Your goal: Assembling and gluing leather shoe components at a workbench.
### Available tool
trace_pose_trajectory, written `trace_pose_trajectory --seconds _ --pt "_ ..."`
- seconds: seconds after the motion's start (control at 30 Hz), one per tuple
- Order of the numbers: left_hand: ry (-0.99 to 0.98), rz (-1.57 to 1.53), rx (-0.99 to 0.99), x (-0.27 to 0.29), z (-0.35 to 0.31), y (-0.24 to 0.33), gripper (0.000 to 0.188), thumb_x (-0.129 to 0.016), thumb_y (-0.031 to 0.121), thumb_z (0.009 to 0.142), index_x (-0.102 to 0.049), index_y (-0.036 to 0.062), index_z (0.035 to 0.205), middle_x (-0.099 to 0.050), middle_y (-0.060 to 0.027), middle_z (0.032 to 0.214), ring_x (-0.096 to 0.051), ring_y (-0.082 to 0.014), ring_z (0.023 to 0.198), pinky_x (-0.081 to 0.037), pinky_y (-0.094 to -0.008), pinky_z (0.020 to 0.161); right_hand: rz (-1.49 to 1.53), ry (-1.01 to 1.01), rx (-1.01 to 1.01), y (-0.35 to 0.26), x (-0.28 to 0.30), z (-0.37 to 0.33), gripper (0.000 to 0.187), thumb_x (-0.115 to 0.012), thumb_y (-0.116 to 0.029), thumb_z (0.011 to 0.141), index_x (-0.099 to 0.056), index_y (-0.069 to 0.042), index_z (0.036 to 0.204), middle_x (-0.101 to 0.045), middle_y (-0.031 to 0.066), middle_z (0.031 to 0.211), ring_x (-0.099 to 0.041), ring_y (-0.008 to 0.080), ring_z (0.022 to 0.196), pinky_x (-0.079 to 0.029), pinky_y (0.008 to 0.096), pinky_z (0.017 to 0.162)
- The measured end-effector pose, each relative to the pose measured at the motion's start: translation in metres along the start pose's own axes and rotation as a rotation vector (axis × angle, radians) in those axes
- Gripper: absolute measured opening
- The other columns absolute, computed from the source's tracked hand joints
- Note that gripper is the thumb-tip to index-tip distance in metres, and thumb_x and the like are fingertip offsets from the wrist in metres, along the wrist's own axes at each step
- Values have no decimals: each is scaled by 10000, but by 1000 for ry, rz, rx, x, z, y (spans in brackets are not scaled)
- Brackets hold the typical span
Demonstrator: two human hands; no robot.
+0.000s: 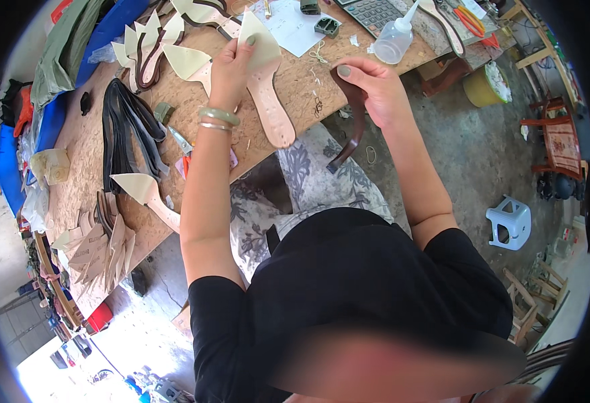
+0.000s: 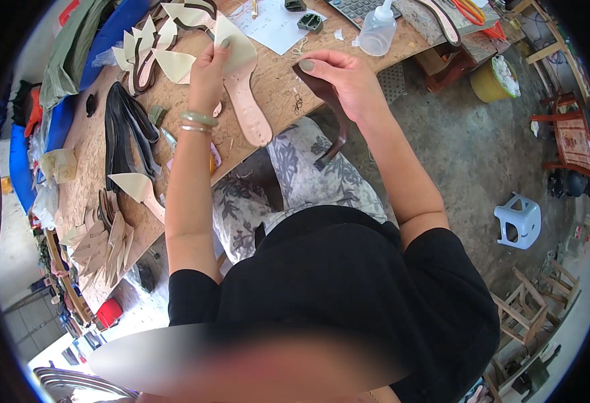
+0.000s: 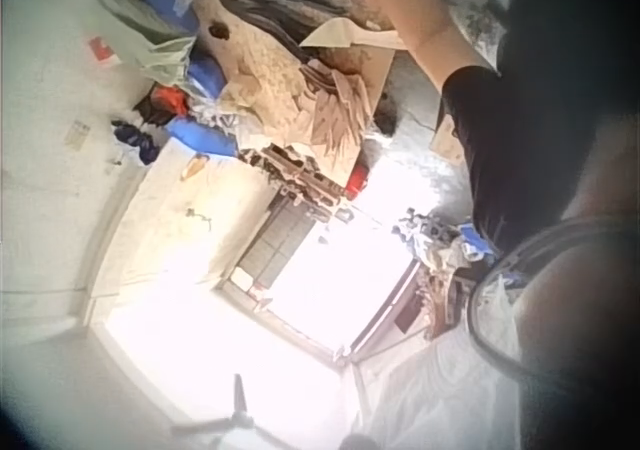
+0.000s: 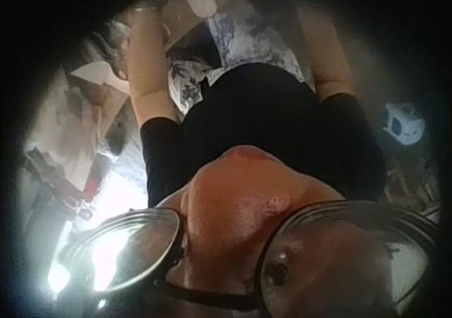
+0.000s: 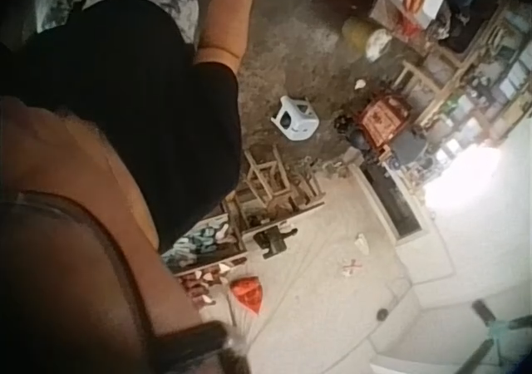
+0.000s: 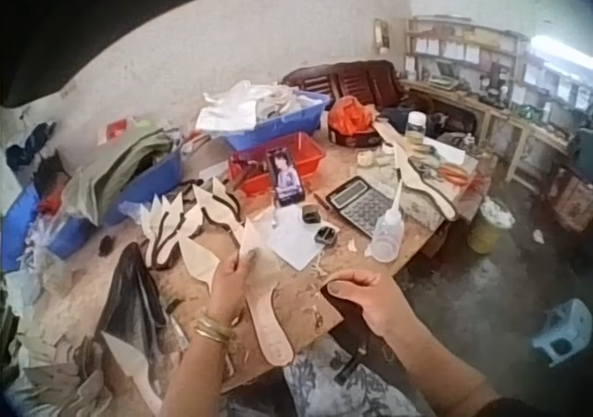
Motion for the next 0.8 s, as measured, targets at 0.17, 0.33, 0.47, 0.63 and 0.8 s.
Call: trace_pose_trajectory --seconds 0.17,0.33,0.47,0.63,0.8 --pt "92 -355 -50 -25 -73 30 260 -538 230 999 -594 16 1136 -640 -21 965 -620 -102 851 -527 -260 760 73 -48 106 -7 -32 9 187 -699 -113 867 -692 -6 1020 -696 23 875 -650 82 748 -516 219 682" --pt "184 -369 -159 -35 -118 46 249 -544 224 1000 -594 19 1131 -641 -17 1004 -589 -86 901 -485 -248 807 73 -131 66 -12 -61 -3 211 -751 -137 829 -709 1 983 -702 39 858 -654 81 742 -524 209 673" --pt "234 -366 -268 -32 -133 49 217 -576 234 988 -595 25 1045 -619 25 913 -518 -31 816 -436 -192 735 29 -169 67 -13 -77 -17 188 -743 -123 836 -716 2 974 -706 43 863 -657 80 757 -526 196 672" --pt "225 -335 -314 -16 -150 51 224 -571 214 988 -591 15 1088 -632 -2 983 -552 -62 888 -455 -225 793 -70 -142 164 -11 -101 -29 133 -717 -85 848 -715 9 943 -680 15 836 -605 62 713 -476 183 631" --pt "249 -293 -390 -1 -163 53 207 -548 178 996 -587 10 1111 -634 -13 1028 -567 -78 931 -462 -241 827 -217 -166 215 -11 -119 -39 92 -711 -36 838 -711 22 909 -670 7 823 -599 57 722 -478 189 634"
Point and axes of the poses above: each hand's wrist, its own z-axis towards the middle knuckle, its own x-axis out of the back of the hand, y = z × x, the point moved 1 cm from there along z, towards the middle knuckle
